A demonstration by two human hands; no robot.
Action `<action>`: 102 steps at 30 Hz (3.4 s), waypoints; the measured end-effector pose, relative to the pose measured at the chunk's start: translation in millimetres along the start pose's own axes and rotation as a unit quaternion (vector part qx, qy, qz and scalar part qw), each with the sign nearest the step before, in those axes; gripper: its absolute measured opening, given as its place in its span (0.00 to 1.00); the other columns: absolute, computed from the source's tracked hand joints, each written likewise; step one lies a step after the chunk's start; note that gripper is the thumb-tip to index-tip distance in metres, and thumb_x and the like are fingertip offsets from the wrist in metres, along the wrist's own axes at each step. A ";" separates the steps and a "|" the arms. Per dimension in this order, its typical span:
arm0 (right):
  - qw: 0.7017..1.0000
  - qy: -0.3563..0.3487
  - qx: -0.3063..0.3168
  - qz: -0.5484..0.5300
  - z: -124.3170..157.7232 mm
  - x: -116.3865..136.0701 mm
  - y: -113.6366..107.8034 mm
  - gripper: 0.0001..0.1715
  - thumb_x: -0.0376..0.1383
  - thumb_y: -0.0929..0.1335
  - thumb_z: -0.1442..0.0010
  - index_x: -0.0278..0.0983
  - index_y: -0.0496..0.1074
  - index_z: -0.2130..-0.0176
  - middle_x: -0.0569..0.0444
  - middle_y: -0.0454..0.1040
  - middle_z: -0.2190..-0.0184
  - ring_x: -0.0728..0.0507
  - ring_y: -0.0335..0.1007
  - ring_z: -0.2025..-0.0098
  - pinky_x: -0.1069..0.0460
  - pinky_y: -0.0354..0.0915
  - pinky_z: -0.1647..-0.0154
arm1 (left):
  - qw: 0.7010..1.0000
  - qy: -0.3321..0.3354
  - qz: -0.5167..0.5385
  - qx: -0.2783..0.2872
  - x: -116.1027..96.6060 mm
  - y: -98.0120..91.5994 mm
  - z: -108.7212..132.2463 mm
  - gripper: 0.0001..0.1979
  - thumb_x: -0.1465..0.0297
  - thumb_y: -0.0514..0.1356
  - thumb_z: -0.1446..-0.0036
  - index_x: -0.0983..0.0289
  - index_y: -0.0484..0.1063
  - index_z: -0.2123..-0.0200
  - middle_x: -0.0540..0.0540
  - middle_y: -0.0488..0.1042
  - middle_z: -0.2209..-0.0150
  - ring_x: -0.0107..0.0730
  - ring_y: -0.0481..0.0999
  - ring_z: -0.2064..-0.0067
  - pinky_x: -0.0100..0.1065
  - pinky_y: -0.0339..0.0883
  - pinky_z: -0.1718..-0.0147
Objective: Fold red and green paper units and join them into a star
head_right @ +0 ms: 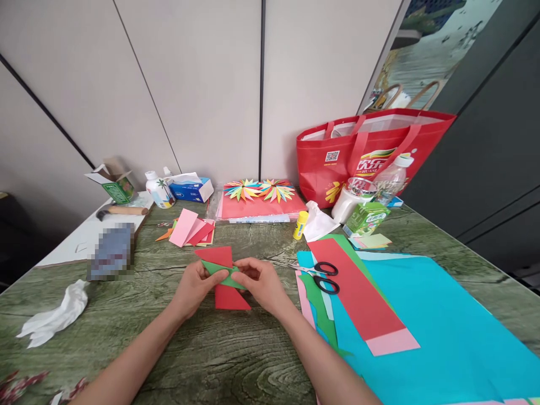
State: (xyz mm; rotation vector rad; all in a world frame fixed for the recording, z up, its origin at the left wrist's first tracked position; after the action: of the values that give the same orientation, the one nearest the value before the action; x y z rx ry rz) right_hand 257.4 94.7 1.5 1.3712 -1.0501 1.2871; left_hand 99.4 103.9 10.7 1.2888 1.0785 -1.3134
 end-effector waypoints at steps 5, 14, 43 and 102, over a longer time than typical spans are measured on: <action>1.000 -0.008 0.005 -0.026 2.2 -3.3 3.2 0.15 0.40 0.72 0.57 0.37 0.71 0.67 0.59 0.71 0.76 0.51 0.65 0.76 0.55 0.63 0.74 | 0.999 0.039 0.005 -0.020 -2.9 3.8 4.6 0.11 0.65 0.66 0.58 0.66 0.73 0.72 0.53 0.76 0.72 0.31 0.72 0.71 0.31 0.66 0.71; 0.997 0.014 0.050 -0.055 4.6 7.5 4.6 0.15 0.37 0.72 0.57 0.36 0.70 0.67 0.60 0.71 0.77 0.53 0.63 0.77 0.56 0.63 0.75 | 0.996 0.016 0.078 -0.048 -0.7 1.1 3.1 0.11 0.68 0.69 0.64 0.67 0.74 0.76 0.53 0.76 0.75 0.30 0.72 0.74 0.31 0.66 0.71; 0.980 -0.052 -0.009 0.190 8.4 -8.3 11.0 0.10 0.31 0.68 0.55 0.37 0.60 0.75 0.63 0.63 0.81 0.52 0.57 0.79 0.56 0.53 0.78 | 0.988 0.048 -0.084 -0.122 4.6 11.2 9.9 0.11 0.65 0.66 0.60 0.67 0.70 0.76 0.50 0.72 0.78 0.28 0.67 0.76 0.29 0.62 0.76; 0.978 0.057 0.134 -0.148 15.5 7.8 9.9 0.17 0.45 0.72 0.57 0.34 0.71 0.75 0.57 0.67 0.80 0.50 0.61 0.79 0.54 0.59 0.76 | 0.988 -0.090 0.072 0.102 -4.1 17.0 19.9 0.27 0.48 0.55 0.54 0.62 0.53 0.88 0.44 0.54 0.92 0.22 0.58 0.91 0.23 0.45 0.94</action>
State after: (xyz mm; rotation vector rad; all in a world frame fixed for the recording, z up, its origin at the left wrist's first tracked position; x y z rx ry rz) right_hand 251.1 77.8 10.1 1.5667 -0.5809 1.2974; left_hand 113.3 82.1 16.3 1.3416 0.7272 -1.4275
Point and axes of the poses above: each hand's wrist, its own z-axis away from the middle knuckle, its own y-axis out of the palm, x = y × z, the point moved 1 cm from there along -z, towards the middle knuckle
